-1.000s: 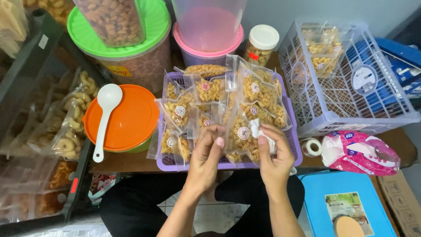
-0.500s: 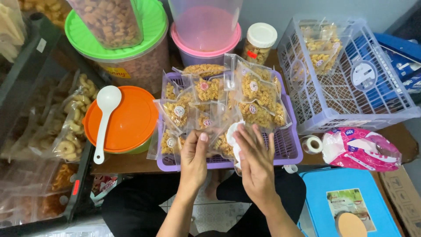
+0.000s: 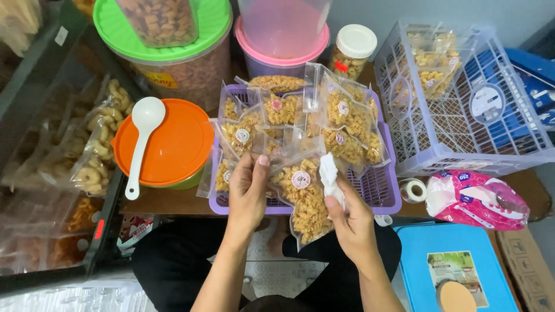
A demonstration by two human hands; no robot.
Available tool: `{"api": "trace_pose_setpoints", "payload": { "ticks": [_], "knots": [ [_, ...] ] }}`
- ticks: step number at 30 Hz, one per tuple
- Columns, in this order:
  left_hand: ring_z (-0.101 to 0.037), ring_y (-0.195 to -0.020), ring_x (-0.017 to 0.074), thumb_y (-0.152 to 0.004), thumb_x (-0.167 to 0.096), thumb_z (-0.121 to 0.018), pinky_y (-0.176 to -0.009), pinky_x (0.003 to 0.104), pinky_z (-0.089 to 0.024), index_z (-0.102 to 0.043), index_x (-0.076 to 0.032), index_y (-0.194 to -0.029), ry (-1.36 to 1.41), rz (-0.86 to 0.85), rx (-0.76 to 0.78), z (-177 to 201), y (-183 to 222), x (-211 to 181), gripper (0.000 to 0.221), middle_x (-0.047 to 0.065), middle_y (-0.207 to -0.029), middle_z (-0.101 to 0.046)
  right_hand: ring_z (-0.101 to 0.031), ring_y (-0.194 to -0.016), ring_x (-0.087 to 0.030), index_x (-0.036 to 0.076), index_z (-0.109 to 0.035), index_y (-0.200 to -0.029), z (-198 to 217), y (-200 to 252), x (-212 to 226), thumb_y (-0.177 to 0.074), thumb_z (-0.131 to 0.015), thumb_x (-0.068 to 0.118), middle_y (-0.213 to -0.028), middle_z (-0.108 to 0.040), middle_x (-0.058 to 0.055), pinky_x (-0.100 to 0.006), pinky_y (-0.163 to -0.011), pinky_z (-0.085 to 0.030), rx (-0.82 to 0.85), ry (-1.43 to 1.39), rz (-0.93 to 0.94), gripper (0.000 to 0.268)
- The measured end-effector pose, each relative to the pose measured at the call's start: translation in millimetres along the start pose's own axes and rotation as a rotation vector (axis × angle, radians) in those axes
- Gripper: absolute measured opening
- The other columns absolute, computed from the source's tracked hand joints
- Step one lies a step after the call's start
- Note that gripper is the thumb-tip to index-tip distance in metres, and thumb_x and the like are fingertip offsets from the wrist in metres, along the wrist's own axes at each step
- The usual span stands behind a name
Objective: The person is wiping down individual plastic-wrapped food packets with a cloth and organizing them into a purple plastic basket.
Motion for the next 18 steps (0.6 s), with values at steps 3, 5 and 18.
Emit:
{"api": "trace_pose_setpoints", "payload": {
  "ticks": [3,5,18],
  "knots": [
    [-0.054,-0.052,0.0074,-0.105,-0.033,-0.054,-0.047,0.021,-0.053,-0.052,-0.013,-0.087,0.059,0.026,0.027,-3.7,-0.7,1.4,0.027,-0.004,-0.069,-0.049,-0.063,-0.094,-0.010,0.004,-0.057,-0.145,2.1,10.1,-20.9,-0.097,-0.062,0.028,-0.117,-0.072,-0.003,-0.025,-0.080,-0.050,0.035,-0.037,-0.243,0.054],
    [-0.048,-0.049,0.0059,-0.104,-0.035,-0.055,-0.044,0.021,-0.045,-0.054,-0.013,-0.090,0.096,0.023,0.041,-7.7,-1.2,-2.4,0.026,-0.005,-0.067,-0.048,-0.062,-0.109,-0.013,0.003,-0.056,-0.145,5.2,6.8,-19.5,-0.096,-0.063,0.026,-0.128,-0.069,-0.006,-0.027,-0.093,-0.048,-0.003,-0.050,-0.243,0.054],
    [-0.075,-0.102,0.0358,-0.080,-0.021,-0.086,-0.082,0.046,-0.063,-0.058,0.005,-0.136,0.024,0.177,0.043,-34.6,29.9,20.0,0.067,0.025,-0.108,-0.074,-0.060,-0.130,-0.034,-0.005,-0.064,-0.133,1.9,-2.3,7.6,-0.103,-0.056,0.012,-0.140,-0.064,-0.022,-0.049,-0.108,-0.047,-0.206,0.035,0.012,0.035]
  ]
}}
Point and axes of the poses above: each hand's wrist, its own y-axis away from the middle knuckle, its own z-axis out of the back of the hand, x = y × z, the point moved 7 cm from there along -y, towards the middle knuckle
